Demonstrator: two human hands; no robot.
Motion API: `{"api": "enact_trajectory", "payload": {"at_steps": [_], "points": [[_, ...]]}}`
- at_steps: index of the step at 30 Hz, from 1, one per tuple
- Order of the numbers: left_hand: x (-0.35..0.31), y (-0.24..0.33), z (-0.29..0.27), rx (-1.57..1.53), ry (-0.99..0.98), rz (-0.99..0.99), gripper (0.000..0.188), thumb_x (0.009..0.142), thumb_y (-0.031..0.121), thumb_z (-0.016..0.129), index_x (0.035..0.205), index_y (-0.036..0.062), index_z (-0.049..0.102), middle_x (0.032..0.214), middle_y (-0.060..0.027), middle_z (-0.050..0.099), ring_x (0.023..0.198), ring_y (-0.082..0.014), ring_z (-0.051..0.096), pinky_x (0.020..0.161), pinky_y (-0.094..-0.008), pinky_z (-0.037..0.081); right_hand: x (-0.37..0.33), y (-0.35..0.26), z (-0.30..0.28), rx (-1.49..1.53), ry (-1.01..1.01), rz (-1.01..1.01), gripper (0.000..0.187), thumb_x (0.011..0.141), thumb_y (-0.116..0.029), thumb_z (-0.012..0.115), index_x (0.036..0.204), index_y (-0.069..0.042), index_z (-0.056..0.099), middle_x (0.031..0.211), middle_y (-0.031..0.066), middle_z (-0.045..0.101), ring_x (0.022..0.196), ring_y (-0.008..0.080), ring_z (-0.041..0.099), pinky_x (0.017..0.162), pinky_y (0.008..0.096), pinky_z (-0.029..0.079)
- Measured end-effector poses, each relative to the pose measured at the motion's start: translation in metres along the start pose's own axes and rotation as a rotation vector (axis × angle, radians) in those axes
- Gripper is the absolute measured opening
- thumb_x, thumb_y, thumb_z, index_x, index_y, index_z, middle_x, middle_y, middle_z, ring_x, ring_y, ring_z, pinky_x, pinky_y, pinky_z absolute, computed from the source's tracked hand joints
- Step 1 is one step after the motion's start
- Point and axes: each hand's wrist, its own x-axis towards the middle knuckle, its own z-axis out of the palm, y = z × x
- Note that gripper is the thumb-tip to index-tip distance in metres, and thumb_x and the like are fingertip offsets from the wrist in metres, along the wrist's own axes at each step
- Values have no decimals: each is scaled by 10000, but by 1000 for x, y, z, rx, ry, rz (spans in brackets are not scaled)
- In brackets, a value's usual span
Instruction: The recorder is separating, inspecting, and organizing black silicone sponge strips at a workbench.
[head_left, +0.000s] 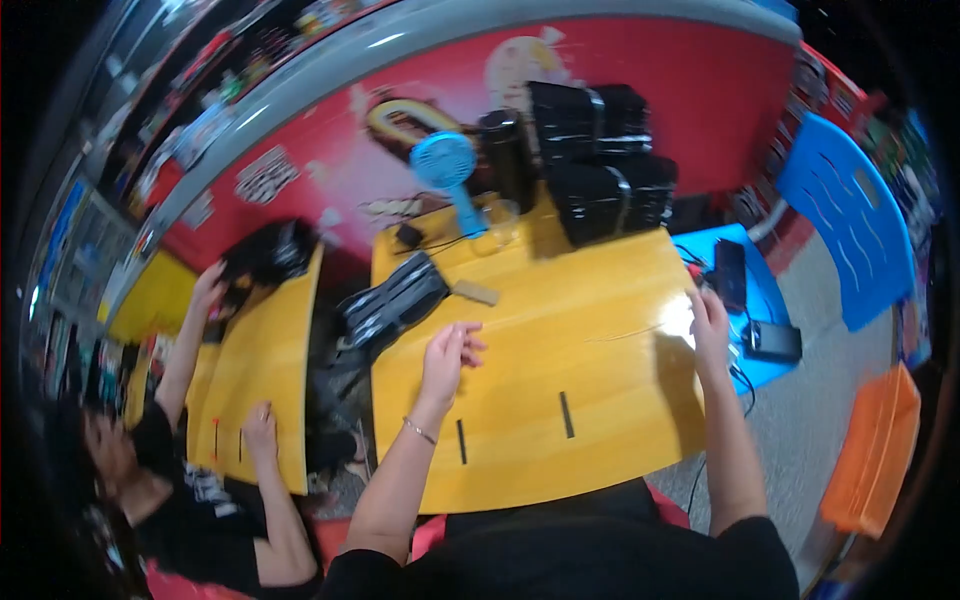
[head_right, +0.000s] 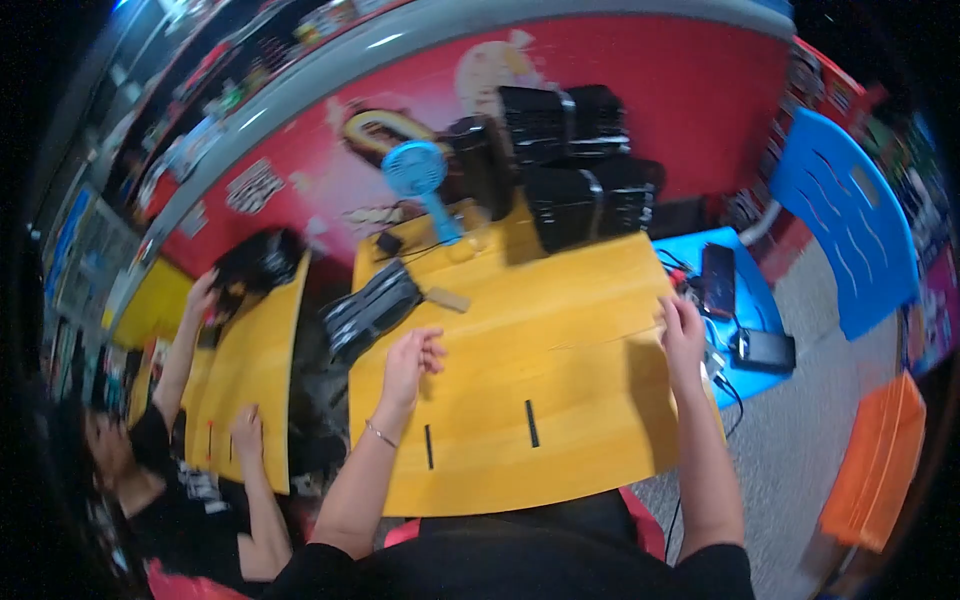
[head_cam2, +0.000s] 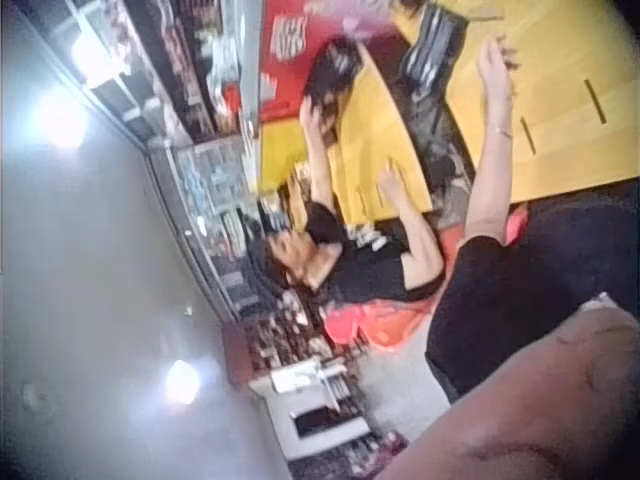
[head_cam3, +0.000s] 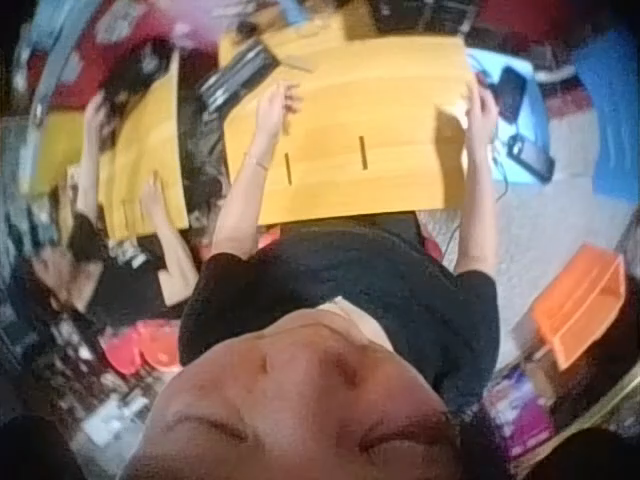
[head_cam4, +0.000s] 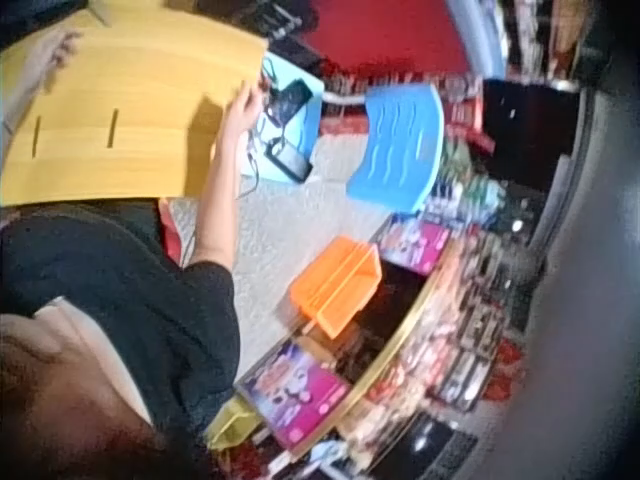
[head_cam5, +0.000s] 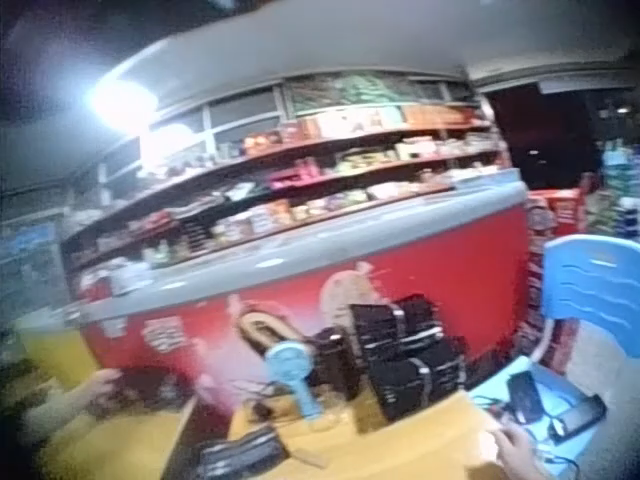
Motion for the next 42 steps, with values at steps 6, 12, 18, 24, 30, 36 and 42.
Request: {"api": "enact_trajectory", "payload": {"at_steps": [6, 12, 18, 24, 30, 36, 42], "points": [[-124, -36, -64, 306, 232, 115, 274, 959, 215, 449, 961, 4, 626, 715, -21, 600, 524, -43, 472, 491, -182, 386, -75, 23, -18, -76, -150, -52, 256, 926, -172, 509, 741, -16, 593, 542, -39, 435, 493, 36, 374, 461, 207, 270], [-166, -78, -84, 402, 338, 192, 166, 903, 120, 535, 894, -15, 631, 708, -40, 601, 585, -73, 537, 536, -207, 440, -84, 20, 2, -541, -168, -384, 213, 860, -172, 603, 727, -8, 587, 524, 100, 517, 438, 149, 468, 449, 297, 372], [-165, -82, -84, 482, 356, 285, 137, 878, 123, 583, 870, -5, 630, 723, -38, 610, 628, -79, 566, 550, -202, 443, -94, 18, 9, -617, -172, -422, 179, 845, -157, 618, 748, -7, 607, 612, 139, 598, 505, 217, 576, 497, 312, 430], [-135, -57, -86, 179, 265, 132, 188, 858, 113, 615, 1018, 17, 593, 836, -12, 617, 696, -97, 583, 622, -198, 467, -88, 23, -8, -533, -97, -344, 180, 841, -140, 619, 728, -1, 602, 567, 111, 568, 482, 155, 532, 491, 294, 415], [-15, -2, -143, 1032, 308, 630, 707, 671, 192, 788, 1263, 48, 430, 1245, -164, 471, 1168, -289, 439, 940, -356, 393, -84, 20, 13, -547, -141, -311, 237, 823, -185, 592, 689, 4, 542, 597, 172, 540, 519, 267, 544, 503, 354, 409], [68, 50, -112, 1663, 154, 309, 1304, 437, 440, 878, 1457, 218, 96, 1428, -283, 219, 1349, -426, 162, 1067, -569, 164, -95, 9, -5, -621, -99, -237, 202, 823, -180, 622, 718, -9, 604, 574, 110, 574, 499, 167, 548, 495, 294, 425], [90, 43, -145, 1744, -136, -33, 1377, 379, 559, 844, 1453, 324, 15, 1347, -263, 313, 1303, -420, 253, 1048, -621, 140, -91, 10, 1, -531, -111, -244, 190, 825, -145, 624, 707, 1, 598, 561, 86, 563, 503, 124, 529, 497, 267, 415]]}}
